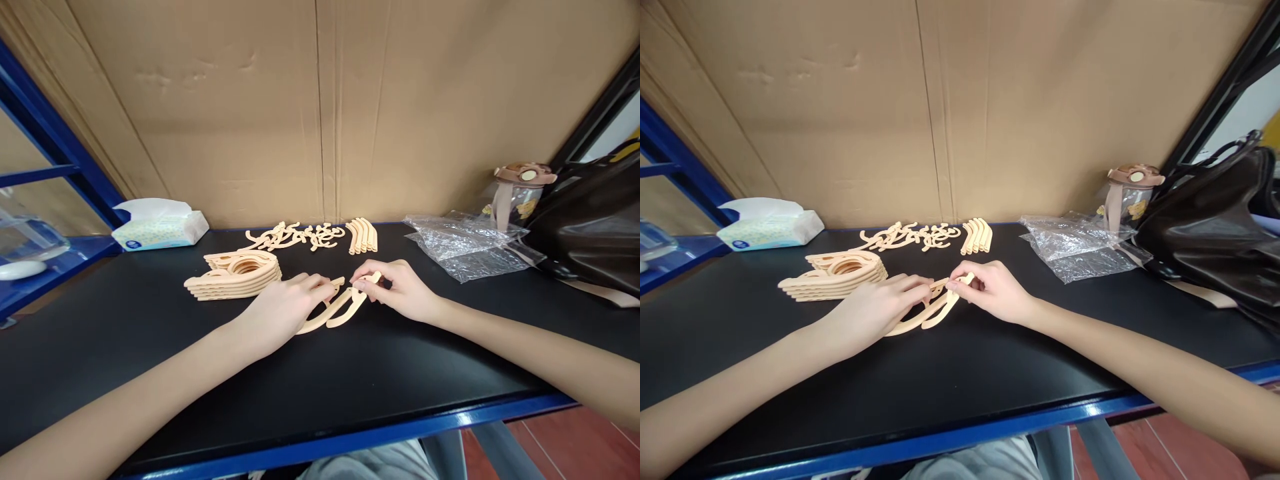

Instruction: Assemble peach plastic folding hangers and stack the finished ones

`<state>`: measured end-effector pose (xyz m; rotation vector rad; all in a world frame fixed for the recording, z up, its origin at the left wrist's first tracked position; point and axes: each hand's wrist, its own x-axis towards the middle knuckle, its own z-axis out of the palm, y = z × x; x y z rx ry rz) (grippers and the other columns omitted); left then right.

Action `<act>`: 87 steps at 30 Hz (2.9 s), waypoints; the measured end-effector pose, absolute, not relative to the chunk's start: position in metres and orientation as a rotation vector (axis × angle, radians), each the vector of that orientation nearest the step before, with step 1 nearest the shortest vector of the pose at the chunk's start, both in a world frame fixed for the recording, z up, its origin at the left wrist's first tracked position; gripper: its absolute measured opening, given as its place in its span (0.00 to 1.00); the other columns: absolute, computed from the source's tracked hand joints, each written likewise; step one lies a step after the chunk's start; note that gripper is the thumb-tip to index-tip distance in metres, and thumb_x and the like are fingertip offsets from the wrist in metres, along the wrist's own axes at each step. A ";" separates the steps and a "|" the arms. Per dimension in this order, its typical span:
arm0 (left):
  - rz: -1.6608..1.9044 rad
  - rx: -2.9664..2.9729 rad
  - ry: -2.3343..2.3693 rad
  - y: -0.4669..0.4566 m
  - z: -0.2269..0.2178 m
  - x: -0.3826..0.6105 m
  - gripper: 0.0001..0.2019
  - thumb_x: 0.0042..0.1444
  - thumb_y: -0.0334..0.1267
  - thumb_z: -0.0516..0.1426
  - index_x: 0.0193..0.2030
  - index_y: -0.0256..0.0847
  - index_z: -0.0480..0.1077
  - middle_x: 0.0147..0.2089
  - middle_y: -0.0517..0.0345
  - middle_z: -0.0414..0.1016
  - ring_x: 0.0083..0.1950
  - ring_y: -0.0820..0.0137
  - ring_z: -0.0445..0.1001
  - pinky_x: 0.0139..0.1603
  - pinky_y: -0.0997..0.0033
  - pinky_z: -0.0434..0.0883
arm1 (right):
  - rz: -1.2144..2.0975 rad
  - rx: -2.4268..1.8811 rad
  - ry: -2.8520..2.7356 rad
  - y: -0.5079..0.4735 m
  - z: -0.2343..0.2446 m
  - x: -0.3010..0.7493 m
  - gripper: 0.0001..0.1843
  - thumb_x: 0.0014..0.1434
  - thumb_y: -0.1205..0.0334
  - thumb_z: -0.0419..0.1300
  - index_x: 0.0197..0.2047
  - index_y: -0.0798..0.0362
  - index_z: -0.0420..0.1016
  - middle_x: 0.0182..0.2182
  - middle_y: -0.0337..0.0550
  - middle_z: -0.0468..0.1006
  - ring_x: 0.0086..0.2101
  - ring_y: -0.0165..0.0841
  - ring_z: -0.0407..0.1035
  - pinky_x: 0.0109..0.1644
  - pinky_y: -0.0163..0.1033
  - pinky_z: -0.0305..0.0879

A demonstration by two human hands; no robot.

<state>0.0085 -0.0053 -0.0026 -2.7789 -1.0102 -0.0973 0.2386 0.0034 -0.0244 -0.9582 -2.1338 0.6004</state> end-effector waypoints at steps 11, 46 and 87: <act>-0.102 -2.733 -1.069 -0.006 -0.002 0.011 0.09 0.63 0.29 0.48 0.48 0.40 0.65 0.42 0.57 0.72 0.42 0.69 0.72 0.35 0.73 0.68 | 0.967 -0.942 -1.665 0.016 -0.025 0.241 0.16 0.59 0.49 0.57 0.32 0.54 0.70 0.22 0.34 0.65 0.18 0.22 0.59 0.23 0.32 0.56; -0.216 -2.745 -1.100 -0.007 0.005 0.010 0.05 0.63 0.33 0.50 0.43 0.40 0.65 0.42 0.58 0.70 0.40 0.70 0.70 0.36 0.74 0.66 | 0.466 -0.902 -1.901 0.003 -0.020 0.243 0.10 0.61 0.57 0.56 0.41 0.48 0.78 0.37 0.42 0.75 0.39 0.34 0.69 0.37 0.38 0.64; -0.284 -3.104 -0.995 -0.009 -0.007 0.012 0.12 0.62 0.48 0.51 0.42 0.41 0.65 0.63 0.49 0.56 0.61 0.58 0.61 0.56 0.57 0.65 | 0.248 -1.034 -2.352 0.010 -0.030 0.243 0.12 0.60 0.71 0.49 0.45 0.50 0.65 0.40 0.39 0.71 0.31 0.27 0.65 0.36 0.34 0.62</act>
